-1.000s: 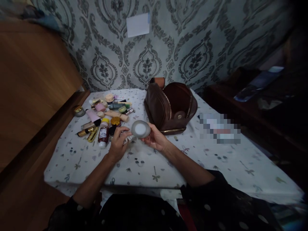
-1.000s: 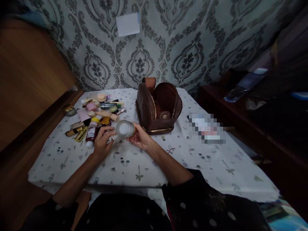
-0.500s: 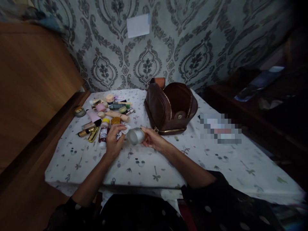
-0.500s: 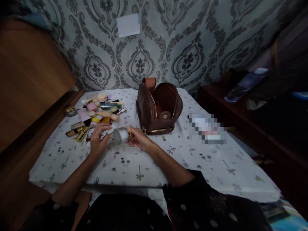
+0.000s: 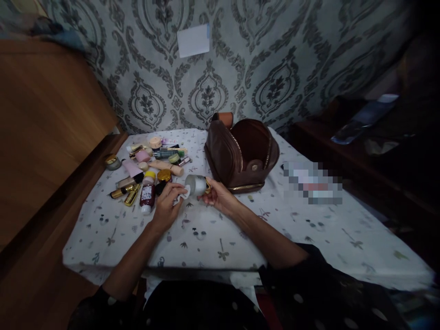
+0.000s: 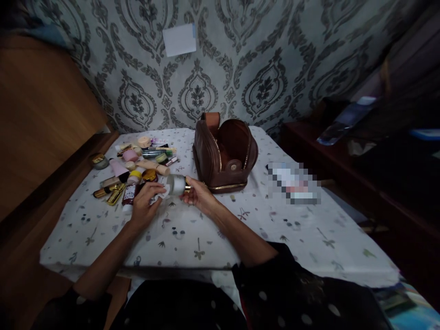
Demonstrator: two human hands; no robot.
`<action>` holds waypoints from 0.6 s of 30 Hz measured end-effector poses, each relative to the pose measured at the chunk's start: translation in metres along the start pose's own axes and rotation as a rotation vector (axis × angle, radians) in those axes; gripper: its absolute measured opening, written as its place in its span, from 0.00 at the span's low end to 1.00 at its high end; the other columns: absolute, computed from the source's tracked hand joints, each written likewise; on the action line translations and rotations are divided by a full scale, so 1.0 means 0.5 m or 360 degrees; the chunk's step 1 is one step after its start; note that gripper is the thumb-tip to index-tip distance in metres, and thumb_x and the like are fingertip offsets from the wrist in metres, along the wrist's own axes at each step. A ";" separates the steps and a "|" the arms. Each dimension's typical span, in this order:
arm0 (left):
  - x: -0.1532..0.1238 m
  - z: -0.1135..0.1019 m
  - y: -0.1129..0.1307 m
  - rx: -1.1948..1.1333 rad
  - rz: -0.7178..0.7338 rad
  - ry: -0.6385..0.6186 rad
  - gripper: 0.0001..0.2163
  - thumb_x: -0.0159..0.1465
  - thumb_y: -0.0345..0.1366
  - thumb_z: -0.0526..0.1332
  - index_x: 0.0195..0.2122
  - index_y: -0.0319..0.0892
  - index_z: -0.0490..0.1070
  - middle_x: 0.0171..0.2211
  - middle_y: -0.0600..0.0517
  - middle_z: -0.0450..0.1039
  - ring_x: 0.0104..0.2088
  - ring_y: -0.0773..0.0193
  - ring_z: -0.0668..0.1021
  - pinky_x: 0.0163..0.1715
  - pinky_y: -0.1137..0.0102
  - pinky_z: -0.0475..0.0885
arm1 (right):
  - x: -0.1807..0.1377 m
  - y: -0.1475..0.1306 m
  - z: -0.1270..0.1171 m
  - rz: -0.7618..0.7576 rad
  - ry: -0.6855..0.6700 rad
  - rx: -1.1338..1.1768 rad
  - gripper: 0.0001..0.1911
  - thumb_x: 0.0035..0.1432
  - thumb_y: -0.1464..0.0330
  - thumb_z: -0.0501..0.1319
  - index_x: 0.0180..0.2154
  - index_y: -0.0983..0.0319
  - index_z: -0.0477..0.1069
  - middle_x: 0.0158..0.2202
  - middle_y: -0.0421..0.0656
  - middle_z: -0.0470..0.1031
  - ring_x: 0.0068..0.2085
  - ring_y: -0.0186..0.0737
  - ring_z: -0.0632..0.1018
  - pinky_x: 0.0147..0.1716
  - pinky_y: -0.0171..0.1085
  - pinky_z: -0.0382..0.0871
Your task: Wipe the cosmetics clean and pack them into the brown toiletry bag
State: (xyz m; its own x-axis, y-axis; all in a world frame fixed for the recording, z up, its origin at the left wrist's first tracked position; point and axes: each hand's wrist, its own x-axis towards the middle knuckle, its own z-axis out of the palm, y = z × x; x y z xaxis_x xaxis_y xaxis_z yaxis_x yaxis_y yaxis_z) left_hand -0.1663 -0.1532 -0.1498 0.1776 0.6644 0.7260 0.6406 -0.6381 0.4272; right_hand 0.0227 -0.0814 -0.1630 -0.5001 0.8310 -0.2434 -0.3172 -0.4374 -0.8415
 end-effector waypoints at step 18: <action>0.009 -0.006 -0.025 -0.0058 -0.0351 0.0107 0.09 0.67 0.34 0.57 0.46 0.43 0.75 0.41 0.48 0.73 0.45 0.58 0.77 0.46 0.64 0.72 | -0.013 0.003 0.007 -0.0107 -0.0210 -0.0053 0.22 0.45 0.55 0.72 0.37 0.61 0.70 0.23 0.35 0.74 0.18 0.31 0.75 0.14 0.28 0.60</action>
State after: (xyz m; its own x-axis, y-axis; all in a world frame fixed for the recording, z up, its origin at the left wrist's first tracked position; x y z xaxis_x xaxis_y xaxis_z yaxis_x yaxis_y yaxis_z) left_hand -0.1755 -0.1435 -0.1504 -0.0145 0.7627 0.6466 0.6310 -0.4946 0.5977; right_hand 0.0230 -0.0887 -0.1610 -0.5811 0.8046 -0.1223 -0.3275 -0.3688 -0.8699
